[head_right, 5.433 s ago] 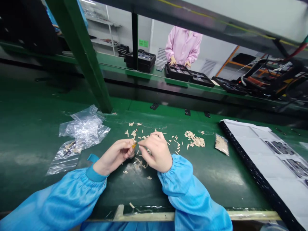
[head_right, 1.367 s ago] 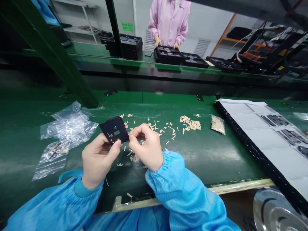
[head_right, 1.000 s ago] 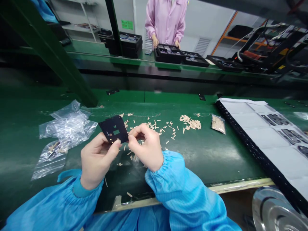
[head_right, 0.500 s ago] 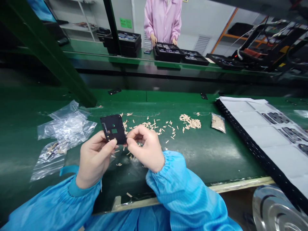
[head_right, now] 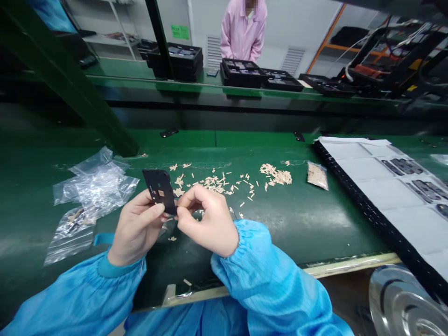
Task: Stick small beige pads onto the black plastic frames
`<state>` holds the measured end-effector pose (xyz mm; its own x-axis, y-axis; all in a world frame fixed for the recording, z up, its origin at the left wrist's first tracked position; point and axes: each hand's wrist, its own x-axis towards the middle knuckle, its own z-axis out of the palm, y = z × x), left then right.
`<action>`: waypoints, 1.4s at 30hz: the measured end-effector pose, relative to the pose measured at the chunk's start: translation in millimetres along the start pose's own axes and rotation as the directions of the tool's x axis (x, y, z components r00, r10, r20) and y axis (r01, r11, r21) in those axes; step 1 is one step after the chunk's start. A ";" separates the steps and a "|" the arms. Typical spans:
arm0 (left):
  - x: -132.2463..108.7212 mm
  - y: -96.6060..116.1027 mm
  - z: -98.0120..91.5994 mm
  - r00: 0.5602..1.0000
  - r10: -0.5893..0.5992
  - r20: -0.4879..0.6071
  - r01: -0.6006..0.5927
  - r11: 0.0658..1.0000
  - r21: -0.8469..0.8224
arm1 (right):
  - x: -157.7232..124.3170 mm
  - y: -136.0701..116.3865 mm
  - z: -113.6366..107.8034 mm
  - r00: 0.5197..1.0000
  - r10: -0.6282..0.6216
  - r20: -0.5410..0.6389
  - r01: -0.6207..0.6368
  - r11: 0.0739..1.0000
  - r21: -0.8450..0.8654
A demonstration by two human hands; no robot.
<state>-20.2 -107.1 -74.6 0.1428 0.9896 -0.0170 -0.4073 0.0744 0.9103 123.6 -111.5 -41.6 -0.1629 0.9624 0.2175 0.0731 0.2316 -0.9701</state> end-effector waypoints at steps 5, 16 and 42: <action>3.8 1.2 -2.2 0.995 -0.072 0.065 0.077 0.994 -0.075 | -1.6 -0.4 -1.5 0.998 0.026 0.060 -0.034 0.990 0.140; 1.8 7.8 10.0 0.932 -0.357 0.062 0.362 0.913 -0.190 | 0.7 1.7 -4.1 0.963 0.032 0.267 -0.126 0.931 0.343; -10.4 12.4 17.0 0.847 -0.518 0.121 0.505 0.711 -0.490 | 6.2 31.4 1.9 0.867 -0.474 0.154 0.484 0.727 -0.487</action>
<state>-11.5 -118.6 -56.1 0.4408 0.7846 -0.4361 -0.6596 0.6126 0.4355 123.0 -98.5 -71.0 -0.3275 0.7027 0.6316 0.4539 0.7033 -0.5471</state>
